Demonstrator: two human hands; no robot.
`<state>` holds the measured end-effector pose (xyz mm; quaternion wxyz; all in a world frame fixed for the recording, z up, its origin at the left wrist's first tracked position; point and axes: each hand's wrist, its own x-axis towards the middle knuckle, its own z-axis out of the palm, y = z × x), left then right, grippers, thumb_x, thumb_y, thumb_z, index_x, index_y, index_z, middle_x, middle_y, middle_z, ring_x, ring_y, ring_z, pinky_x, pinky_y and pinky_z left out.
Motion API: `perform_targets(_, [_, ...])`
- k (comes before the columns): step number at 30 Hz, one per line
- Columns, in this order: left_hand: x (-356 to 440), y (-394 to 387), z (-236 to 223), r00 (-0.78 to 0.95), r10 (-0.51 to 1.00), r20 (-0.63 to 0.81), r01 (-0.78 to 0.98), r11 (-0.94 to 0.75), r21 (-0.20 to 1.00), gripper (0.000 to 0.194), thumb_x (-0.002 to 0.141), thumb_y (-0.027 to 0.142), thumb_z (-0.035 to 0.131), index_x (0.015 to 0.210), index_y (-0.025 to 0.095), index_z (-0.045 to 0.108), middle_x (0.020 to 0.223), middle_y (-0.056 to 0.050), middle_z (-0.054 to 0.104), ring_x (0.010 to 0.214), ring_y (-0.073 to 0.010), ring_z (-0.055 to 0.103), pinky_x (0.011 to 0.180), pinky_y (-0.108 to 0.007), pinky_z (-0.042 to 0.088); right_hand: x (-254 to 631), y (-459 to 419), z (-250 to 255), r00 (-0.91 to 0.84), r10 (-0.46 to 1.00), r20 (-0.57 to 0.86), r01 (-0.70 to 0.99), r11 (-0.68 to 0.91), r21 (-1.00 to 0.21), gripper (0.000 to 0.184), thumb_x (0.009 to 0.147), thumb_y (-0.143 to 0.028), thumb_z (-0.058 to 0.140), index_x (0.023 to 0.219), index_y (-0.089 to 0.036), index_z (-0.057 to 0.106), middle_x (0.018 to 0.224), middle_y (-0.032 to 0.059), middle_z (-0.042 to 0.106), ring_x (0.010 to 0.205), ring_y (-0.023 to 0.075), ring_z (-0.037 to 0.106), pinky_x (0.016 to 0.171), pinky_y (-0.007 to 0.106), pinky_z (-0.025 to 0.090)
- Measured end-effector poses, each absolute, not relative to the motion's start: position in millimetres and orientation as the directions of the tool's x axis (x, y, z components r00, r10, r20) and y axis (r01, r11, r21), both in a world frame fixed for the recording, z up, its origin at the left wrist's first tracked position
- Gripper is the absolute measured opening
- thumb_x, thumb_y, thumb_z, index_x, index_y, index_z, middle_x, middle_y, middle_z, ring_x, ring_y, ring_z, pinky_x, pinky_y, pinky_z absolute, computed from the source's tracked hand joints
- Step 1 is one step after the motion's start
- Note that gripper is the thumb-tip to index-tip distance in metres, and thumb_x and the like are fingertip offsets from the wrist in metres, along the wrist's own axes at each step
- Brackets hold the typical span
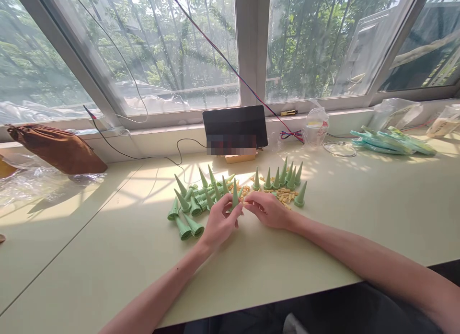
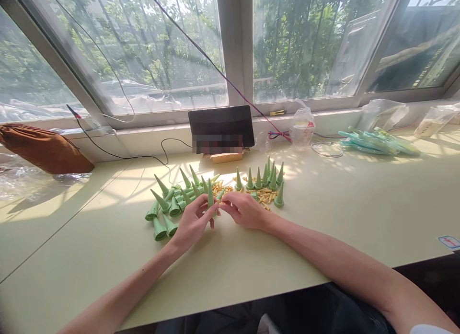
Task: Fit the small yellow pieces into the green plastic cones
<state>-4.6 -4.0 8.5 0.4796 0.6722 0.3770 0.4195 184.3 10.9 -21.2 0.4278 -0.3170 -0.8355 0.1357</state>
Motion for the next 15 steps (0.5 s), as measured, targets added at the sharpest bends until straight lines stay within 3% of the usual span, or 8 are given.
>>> perform_targets(5, [-4.4,-4.1,10.4,0.360,0.915,0.180,0.086,-0.225,0.971,0.018,0.085,0.034,0.065,0.090,0.018,0.058,0.085,-0.003,0.055,0.078,-0.0162,0.058,0.049,-0.023,0.053,183.6,10.0,-20.1,-0.428,0.622,0.655,0.380,0.782,-0.494,0.011,0.099,-0.025,0.048,0.091,-0.019,0.054,0.078,0.0002,0.059,0.061,0.0100,0.048,0.060,0.022,0.039])
perform_targets(15, [-4.4,-4.2,8.8,0.370,0.912,0.176,0.077,-0.219,0.973,0.020,0.087,0.036,0.062,0.091,0.017,0.059,0.082,-0.003,0.057,0.079,-0.0168,0.059,0.051,-0.024,0.053,183.5,12.0,-23.0,-0.442,0.626,0.642,0.384,0.779,-0.495,0.018,0.101,-0.025,0.042,0.085,-0.019,0.050,0.075,0.0002,0.055,0.062,0.0111,0.046,0.059,0.023,0.037])
